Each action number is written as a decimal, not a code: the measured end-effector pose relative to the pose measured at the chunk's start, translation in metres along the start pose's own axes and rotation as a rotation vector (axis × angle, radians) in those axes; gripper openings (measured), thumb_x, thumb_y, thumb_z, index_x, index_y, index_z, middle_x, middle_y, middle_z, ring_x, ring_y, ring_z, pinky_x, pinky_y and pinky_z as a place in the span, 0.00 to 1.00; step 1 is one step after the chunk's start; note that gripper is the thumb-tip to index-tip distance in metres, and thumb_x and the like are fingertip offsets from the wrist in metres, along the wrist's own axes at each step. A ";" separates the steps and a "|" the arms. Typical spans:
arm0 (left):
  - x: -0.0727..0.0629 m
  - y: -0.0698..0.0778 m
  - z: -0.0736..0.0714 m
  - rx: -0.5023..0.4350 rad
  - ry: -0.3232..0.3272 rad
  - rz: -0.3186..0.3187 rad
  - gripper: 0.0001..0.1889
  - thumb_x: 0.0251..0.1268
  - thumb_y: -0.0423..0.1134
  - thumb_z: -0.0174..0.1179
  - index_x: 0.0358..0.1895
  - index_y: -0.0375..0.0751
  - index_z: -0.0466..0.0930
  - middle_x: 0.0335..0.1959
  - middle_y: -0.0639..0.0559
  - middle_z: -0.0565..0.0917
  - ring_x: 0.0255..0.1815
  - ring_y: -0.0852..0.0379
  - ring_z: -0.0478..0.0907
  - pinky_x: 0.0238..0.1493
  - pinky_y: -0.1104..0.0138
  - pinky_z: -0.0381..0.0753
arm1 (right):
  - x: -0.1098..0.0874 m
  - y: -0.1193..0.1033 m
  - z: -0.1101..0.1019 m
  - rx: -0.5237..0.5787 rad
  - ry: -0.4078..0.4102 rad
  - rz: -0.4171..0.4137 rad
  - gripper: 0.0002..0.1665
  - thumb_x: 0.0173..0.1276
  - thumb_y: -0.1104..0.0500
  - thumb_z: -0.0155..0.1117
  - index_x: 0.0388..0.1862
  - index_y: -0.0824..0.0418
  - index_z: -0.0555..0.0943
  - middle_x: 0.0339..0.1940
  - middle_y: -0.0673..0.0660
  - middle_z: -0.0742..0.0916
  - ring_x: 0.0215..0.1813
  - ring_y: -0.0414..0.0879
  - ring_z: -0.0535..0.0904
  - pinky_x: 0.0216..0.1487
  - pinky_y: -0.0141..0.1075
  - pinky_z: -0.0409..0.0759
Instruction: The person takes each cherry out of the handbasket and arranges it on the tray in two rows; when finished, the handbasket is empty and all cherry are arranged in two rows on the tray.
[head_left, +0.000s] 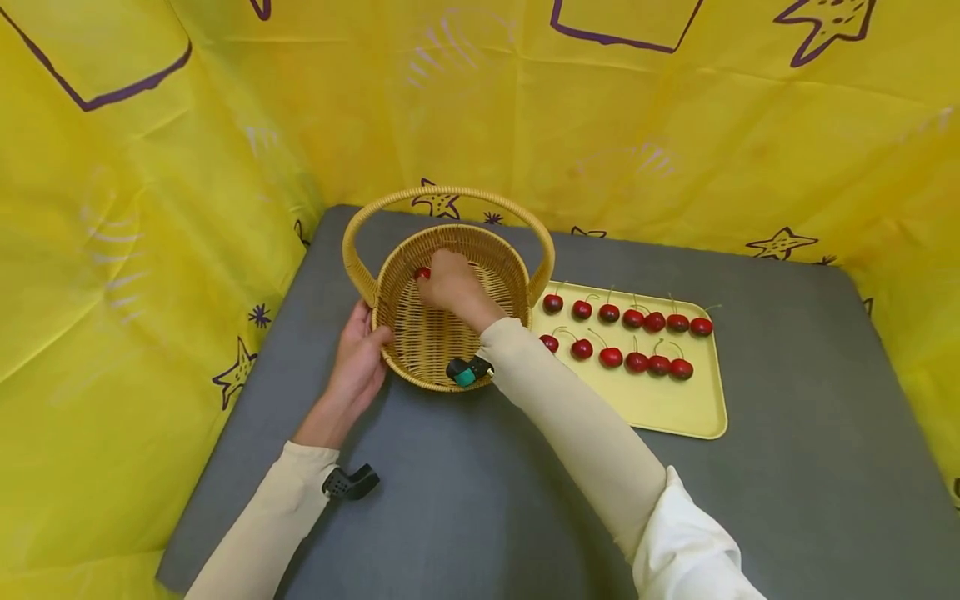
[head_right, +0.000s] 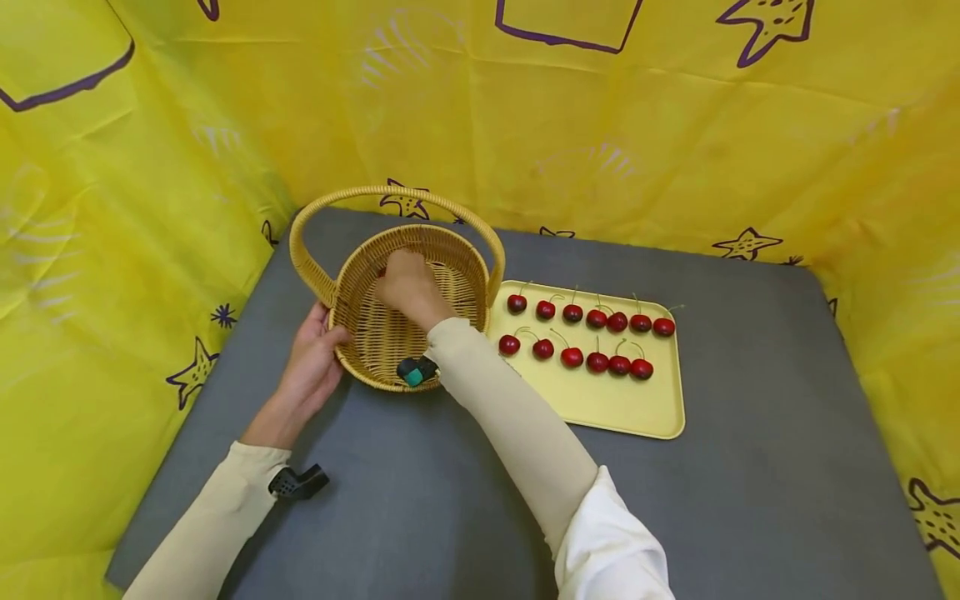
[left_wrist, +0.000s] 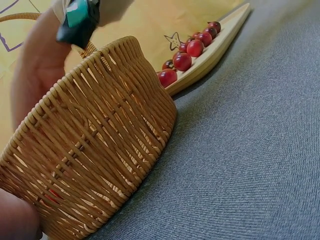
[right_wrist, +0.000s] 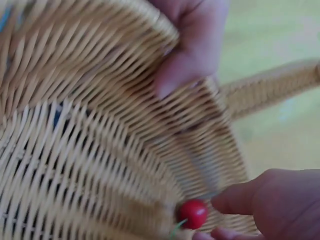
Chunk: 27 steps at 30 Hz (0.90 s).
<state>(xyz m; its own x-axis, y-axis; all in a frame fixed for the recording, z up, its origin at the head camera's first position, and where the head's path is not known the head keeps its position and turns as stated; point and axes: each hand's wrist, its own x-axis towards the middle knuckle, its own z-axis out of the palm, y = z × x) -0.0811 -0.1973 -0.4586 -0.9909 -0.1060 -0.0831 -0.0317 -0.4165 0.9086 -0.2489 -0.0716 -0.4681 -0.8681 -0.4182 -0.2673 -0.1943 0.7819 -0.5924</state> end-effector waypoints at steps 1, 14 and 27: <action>0.000 -0.001 -0.001 0.000 0.001 -0.004 0.44 0.64 0.12 0.36 0.86 0.39 0.45 0.86 0.42 0.53 0.85 0.46 0.50 0.83 0.49 0.53 | 0.000 0.001 0.000 -0.002 0.003 0.018 0.21 0.74 0.48 0.64 0.23 0.54 0.70 0.21 0.50 0.74 0.22 0.45 0.73 0.24 0.39 0.73; 0.002 -0.004 0.001 -0.013 0.012 -0.014 0.46 0.63 0.12 0.37 0.86 0.39 0.45 0.86 0.44 0.53 0.86 0.48 0.50 0.84 0.50 0.51 | -0.001 0.015 0.001 0.094 0.121 -0.013 0.28 0.69 0.50 0.72 0.15 0.51 0.66 0.13 0.46 0.66 0.17 0.40 0.64 0.21 0.36 0.61; 0.005 -0.004 0.001 -0.025 0.033 0.001 0.46 0.63 0.11 0.38 0.86 0.40 0.44 0.86 0.46 0.53 0.86 0.51 0.50 0.84 0.53 0.49 | -0.010 0.003 -0.027 0.211 0.018 0.115 0.31 0.79 0.44 0.57 0.13 0.52 0.71 0.13 0.49 0.72 0.19 0.46 0.67 0.25 0.38 0.66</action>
<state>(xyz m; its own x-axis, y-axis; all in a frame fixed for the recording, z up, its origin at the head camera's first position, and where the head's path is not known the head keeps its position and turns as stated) -0.0859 -0.1952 -0.4619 -0.9860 -0.1363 -0.0958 -0.0266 -0.4388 0.8982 -0.2528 -0.0528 -0.4464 -0.8876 -0.3219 -0.3295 0.0046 0.7090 -0.7052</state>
